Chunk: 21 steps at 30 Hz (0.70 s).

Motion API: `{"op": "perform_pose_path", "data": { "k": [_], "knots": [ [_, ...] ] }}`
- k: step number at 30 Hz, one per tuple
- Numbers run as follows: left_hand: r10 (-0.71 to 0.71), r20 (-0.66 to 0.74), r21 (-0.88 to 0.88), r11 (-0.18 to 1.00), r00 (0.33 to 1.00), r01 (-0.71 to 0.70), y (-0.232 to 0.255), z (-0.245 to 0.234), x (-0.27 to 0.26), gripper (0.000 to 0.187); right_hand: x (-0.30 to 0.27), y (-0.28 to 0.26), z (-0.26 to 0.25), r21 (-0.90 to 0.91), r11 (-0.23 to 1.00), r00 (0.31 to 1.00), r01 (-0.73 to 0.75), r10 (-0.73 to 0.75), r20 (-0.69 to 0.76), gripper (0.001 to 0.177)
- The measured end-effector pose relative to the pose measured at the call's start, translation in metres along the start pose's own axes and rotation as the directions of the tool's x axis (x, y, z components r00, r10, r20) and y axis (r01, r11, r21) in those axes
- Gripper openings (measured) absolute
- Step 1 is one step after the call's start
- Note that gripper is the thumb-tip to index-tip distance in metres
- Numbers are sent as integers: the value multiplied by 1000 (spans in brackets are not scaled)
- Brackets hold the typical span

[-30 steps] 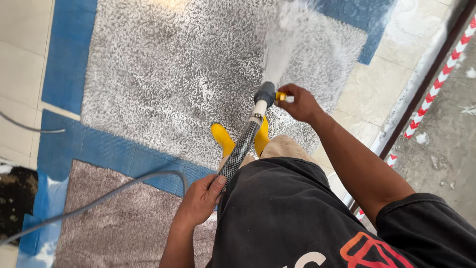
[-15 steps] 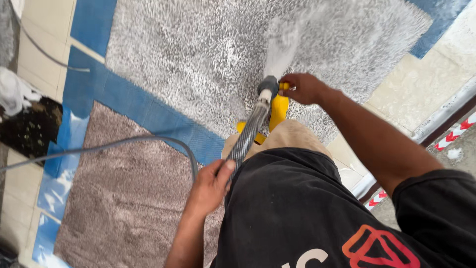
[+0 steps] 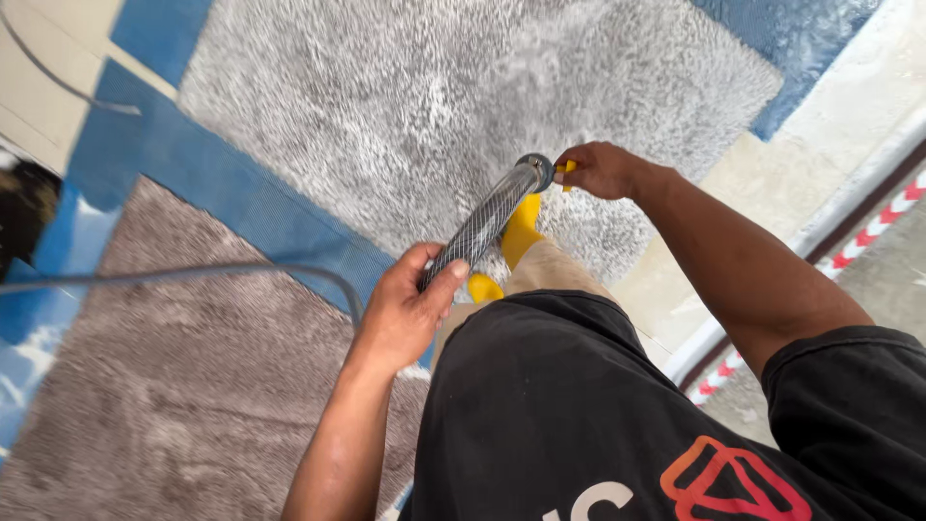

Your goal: The person sprays water from a hose onto two rugs placed on the floor, moving the stream back and forth to soak the fibers.

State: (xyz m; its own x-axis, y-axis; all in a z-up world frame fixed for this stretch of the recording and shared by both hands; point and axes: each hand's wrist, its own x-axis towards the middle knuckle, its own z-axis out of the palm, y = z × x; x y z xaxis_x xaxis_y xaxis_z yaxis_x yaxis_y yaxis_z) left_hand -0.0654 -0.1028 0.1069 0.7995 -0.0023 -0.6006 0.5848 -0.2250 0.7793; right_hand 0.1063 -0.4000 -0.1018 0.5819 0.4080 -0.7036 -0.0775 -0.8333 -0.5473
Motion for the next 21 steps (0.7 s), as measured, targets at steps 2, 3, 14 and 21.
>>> {"op": "perform_pose_path", "data": {
  "k": [2,3,14,21],
  "knots": [
    [41,0,-33,999,999,-41,-20,-1,-10,31,-12,3,16,5,1000,1000,-18,18,-14,45],
    [67,5,-48,997,998,-66,-29,-1,-14,31,-18,4,23,26,999,999,-28,29,-24,45],
    [-1,86,-111,994,996,11,-101,-2,-77,33,-73,21,111,197,972,990,-129,137,-30,43],
    [-83,37,-124,988,996,87,-120,-2,-111,34,-60,26,157,204,974,994,-97,83,76,42]
  ]
}}
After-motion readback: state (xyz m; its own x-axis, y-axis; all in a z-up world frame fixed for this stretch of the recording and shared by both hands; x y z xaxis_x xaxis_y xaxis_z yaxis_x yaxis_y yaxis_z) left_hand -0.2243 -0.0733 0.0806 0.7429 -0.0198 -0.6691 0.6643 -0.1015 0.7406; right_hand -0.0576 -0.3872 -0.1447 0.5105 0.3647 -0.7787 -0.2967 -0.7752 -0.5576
